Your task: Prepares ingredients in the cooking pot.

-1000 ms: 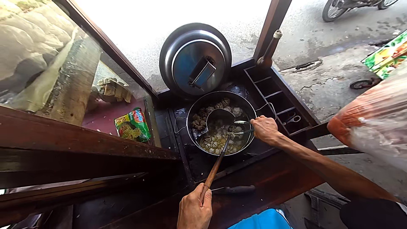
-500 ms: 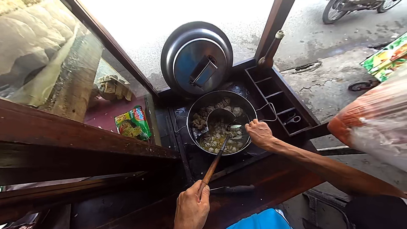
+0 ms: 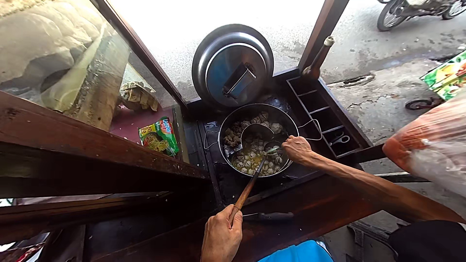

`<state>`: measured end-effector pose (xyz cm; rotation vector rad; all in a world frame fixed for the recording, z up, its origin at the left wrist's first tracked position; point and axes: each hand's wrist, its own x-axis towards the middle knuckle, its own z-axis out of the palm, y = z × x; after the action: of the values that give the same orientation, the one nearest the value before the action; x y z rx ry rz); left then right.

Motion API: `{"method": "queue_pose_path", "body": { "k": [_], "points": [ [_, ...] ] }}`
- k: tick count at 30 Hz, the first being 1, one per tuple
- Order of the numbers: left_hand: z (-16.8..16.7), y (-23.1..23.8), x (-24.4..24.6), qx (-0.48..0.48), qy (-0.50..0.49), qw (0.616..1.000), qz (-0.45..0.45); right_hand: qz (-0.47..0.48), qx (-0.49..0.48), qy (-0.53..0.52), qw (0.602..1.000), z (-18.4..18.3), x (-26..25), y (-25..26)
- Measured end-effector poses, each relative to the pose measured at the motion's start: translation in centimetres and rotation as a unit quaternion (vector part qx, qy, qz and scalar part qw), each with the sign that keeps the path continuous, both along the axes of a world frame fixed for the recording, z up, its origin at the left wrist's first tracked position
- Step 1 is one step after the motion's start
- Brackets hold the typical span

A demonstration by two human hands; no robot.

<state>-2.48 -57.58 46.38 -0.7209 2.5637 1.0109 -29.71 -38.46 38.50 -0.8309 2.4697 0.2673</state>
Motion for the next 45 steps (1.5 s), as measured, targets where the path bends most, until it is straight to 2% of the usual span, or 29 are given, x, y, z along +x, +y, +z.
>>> {"method": "queue_pose_path", "body": {
  "k": [7, 13, 16, 20, 24, 26, 29, 33, 36, 41, 45],
  "points": [
    [-0.2, -0.3, -0.1, 0.001, -0.005, 1.0, 0.008, -0.06, -0.023, 0.016, 0.998, 3.4, -1.6, 0.4],
    [-0.4, -0.4, 0.1, 0.012, -0.009, 1.0, 0.015, -0.047, -0.135, 0.077, 0.987, 8.0, -2.1, -1.6],
    [-0.3, -0.3, 0.1, 0.015, -0.016, 1.0, 0.013, -0.013, -0.186, 0.118, 0.975, 7.7, -2.3, -4.5],
    [-0.5, -0.3, 0.2, 0.017, -0.021, 1.0, 0.013, 0.031, -0.202, 0.136, 0.969, 4.6, -2.6, -7.7],
    [-0.7, -0.4, 0.4, 0.017, -0.012, 1.0, 0.015, -0.009, -0.213, 0.132, 0.968, 4.8, -2.6, -6.4],
    [-0.8, -0.5, 0.5, 0.013, -0.007, 1.0, 0.014, -0.041, -0.198, 0.135, 0.97, 6.2, -1.9, -4.3],
    [-0.5, -0.4, 0.2, 0.01, -0.014, 1.0, 0.009, -0.095, -0.107, 0.111, 0.983, 7.8, -0.8, -1.6],
    [-0.1, -0.3, -0.1, -0.001, -0.015, 1.0, 0.0, -0.124, 0.012, 0.031, 0.992, 5.8, 0.7, -0.5],
    [0.0, -0.2, -0.2, -0.003, -0.014, 1.0, -0.002, -0.093, 0.034, 0.0, 0.995, 3.3, 1.7, -0.9],
    [0.2, 0.1, -0.1, 0.002, -0.017, 1.0, 0.0, -0.074, 0.041, 0.007, 0.996, -0.4, 1.5, -1.8],
    [0.0, 0.3, -0.2, 0.002, -0.02, 1.0, 0.002, -0.061, 0.034, 0.006, 0.998, -0.7, 1.0, -1.8]
  ]
}}
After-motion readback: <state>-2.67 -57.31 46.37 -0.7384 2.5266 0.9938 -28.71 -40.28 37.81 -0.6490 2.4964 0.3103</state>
